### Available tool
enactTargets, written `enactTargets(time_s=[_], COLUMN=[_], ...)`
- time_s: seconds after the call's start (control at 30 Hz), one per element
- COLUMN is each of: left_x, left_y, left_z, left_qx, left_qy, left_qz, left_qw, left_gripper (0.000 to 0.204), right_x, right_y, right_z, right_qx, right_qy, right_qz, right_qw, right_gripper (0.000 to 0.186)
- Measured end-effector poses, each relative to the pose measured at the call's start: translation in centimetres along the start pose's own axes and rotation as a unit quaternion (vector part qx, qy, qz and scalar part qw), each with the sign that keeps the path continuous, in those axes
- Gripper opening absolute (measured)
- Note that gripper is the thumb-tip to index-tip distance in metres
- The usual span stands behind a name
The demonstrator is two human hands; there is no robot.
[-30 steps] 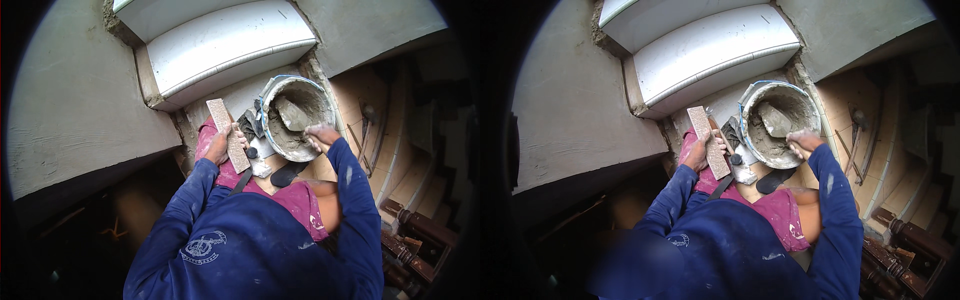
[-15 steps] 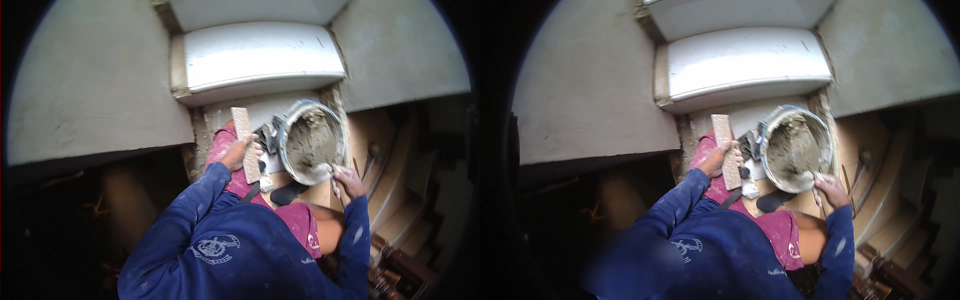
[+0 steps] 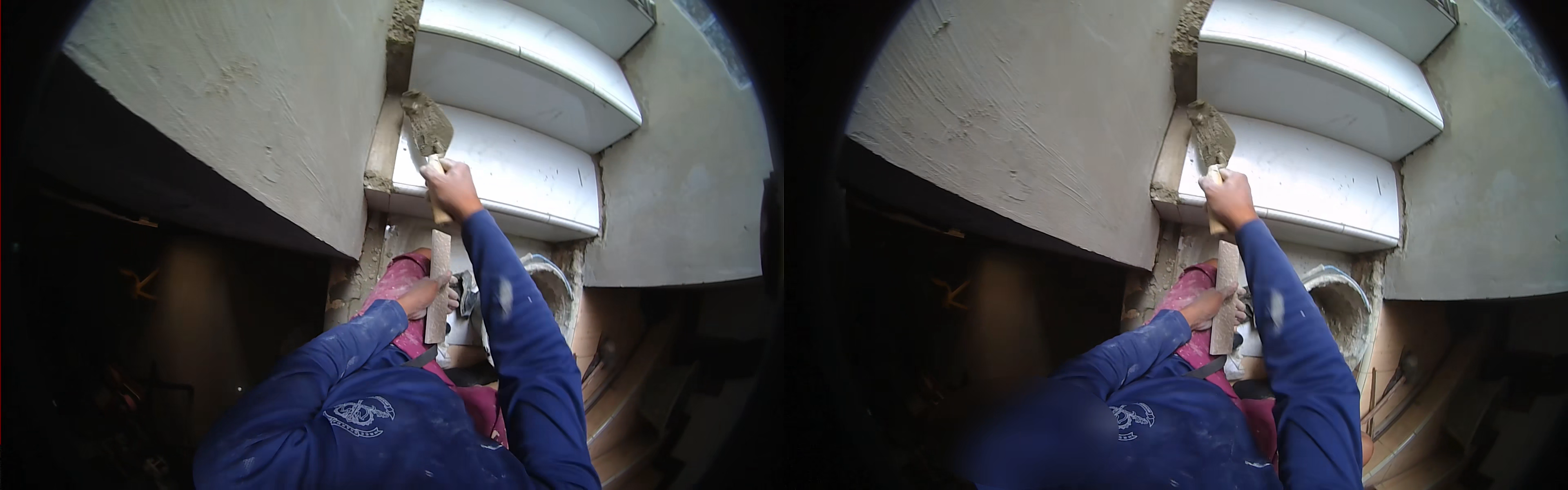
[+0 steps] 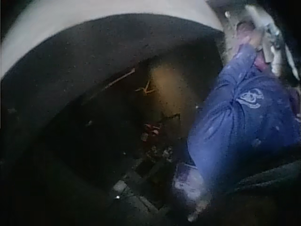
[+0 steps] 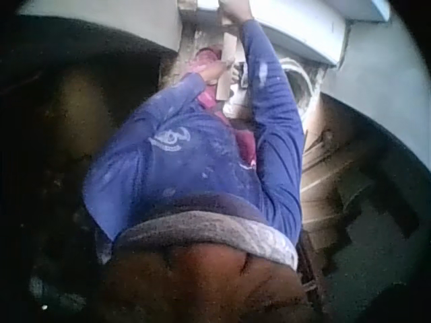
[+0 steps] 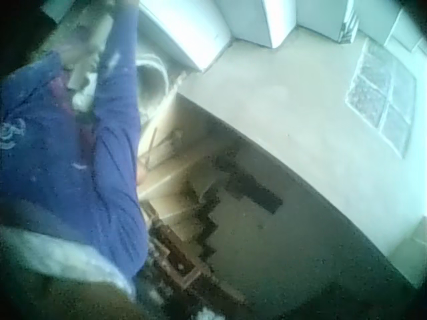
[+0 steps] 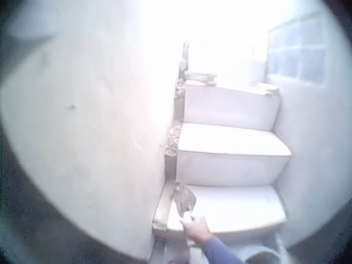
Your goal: Applying mortar and installing tiles onto the staircase side and risers.
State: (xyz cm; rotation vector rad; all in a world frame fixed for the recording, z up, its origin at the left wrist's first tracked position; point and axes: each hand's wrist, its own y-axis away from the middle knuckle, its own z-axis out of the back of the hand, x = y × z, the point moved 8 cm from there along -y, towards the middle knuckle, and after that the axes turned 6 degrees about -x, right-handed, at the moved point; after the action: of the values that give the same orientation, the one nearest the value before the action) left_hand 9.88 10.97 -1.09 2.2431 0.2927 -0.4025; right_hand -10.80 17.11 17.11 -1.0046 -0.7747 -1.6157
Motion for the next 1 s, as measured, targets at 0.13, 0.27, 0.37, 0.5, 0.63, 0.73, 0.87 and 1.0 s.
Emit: enactTargets(time_s=[0.13,0.27,0.37,0.5,0.63,0.73,0.87,1.0], left_x=[-0.2,-0.9,-0.7,-0.4,-0.5,-0.4,-0.4,-0.4], left_y=[0.0,0.2,0.3,-0.4,-0.3,-0.1,-0.2,-0.1], left_z=[0.1,-0.2,0.2,0.5,0.3,0.2,0.2,0.3], left_qx=[-0.014,-0.010,-0.006,-0.012,-0.005,-0.007,0.000,-0.002], left_qy=[-0.017,-0.018,-0.009,-0.004,-0.022,-0.008,0.003,0.009], left_qz=[-0.004,-0.011,-0.003,0.007,0.005,0.012,-0.010,0.009], left_qw=[1.000,1.000,1.000,1.000,1.000,1.000,1.000,1.000], left_gripper=[0.042,0.044,0.041,0.043,0.040,0.040,0.045,0.042], right_x=[-0.5,0.0,1.8,2.0,1.7,2.2,1.7,0.1], right_y=[-3.7,-4.5,-1.7,-0.1,-0.4,-1.4,-1.8,1.7], right_z=[-2.7,-2.5,-1.3,-0.2,-0.1,-0.1,0.8,1.0], right_qx=[0.009,0.060,0.128,0.157,0.133,0.132,0.141,0.199], right_qy=[-0.027,-0.018,-0.016,0.021,0.022,-0.012,-0.044,-0.102], right_qz=[-0.088,-0.080,-0.144,-0.127,-0.119,-0.131,-0.150,-0.200], right_qw=[0.996,0.995,0.981,0.979,0.984,0.982,0.978,0.954], right_gripper=[0.021,0.023,0.023,0.022,0.023,0.025,0.026,0.023])
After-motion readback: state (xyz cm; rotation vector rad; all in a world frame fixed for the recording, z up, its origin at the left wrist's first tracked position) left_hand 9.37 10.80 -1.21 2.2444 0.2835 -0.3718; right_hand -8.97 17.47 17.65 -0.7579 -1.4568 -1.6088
